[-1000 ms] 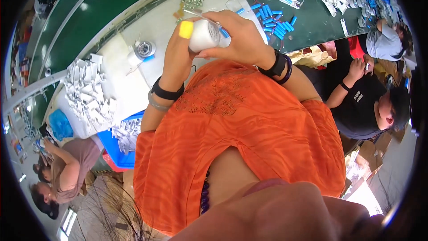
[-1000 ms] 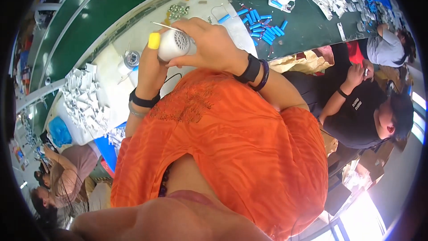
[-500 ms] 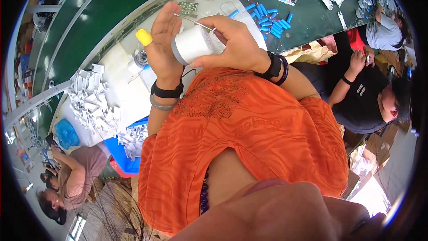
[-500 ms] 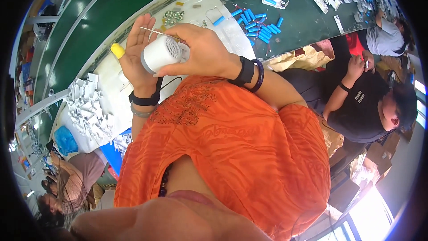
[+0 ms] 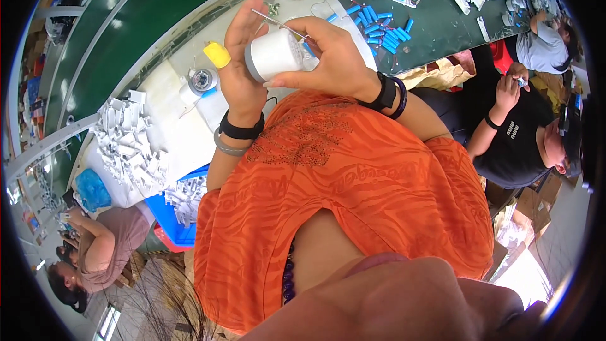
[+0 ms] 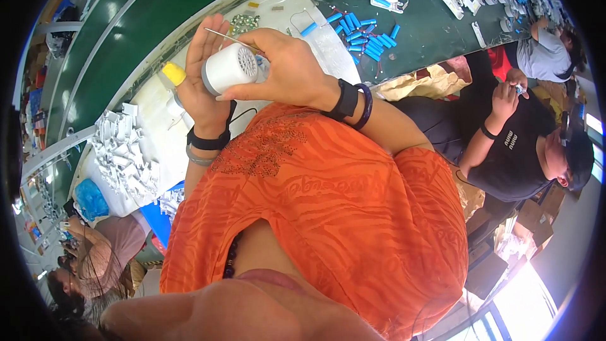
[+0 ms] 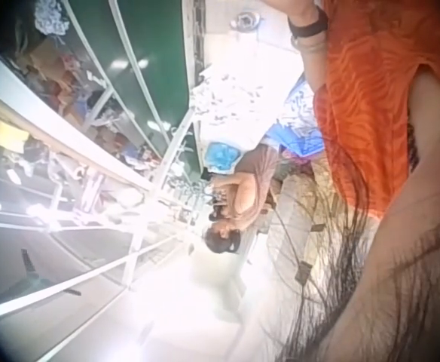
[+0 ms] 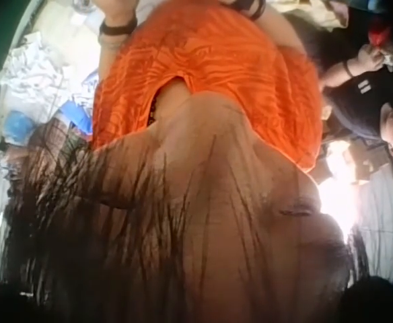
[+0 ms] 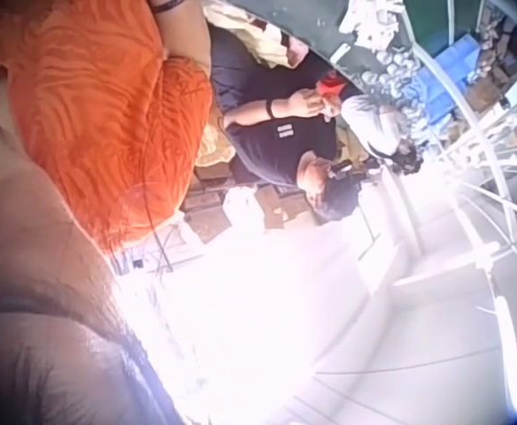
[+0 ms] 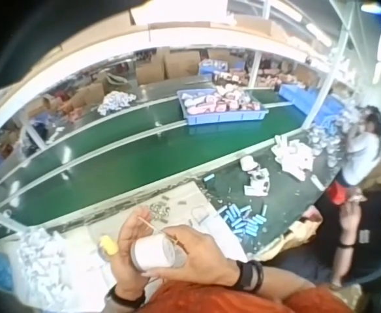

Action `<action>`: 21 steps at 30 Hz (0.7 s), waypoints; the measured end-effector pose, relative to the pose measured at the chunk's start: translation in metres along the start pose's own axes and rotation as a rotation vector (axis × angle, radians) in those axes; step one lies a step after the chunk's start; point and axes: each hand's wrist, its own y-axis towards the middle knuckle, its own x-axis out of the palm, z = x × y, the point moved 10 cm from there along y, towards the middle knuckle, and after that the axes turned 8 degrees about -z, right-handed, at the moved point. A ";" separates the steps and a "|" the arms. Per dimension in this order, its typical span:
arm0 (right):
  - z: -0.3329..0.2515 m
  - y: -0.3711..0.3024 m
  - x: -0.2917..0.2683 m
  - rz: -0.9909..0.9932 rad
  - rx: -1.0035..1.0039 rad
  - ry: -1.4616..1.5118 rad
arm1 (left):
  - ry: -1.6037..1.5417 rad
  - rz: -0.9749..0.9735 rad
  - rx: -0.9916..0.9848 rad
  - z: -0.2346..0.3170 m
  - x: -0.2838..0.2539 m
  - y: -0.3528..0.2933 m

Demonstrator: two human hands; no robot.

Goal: Assembling small handheld electronic fans on a factory production line.

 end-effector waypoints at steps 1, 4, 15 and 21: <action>0.000 -0.001 0.000 0.002 -0.001 -0.002 | -0.001 -0.003 0.001 -0.001 0.001 -0.001; -0.002 -0.002 0.001 0.016 -0.012 -0.004 | 0.029 -0.030 0.031 0.001 0.005 -0.002; -0.003 -0.006 -0.004 0.116 -0.067 -0.100 | -0.034 0.072 -0.069 -0.009 0.008 -0.006; 0.004 -0.017 -0.015 0.139 0.071 -0.111 | 0.025 0.062 -0.017 0.001 0.026 -0.002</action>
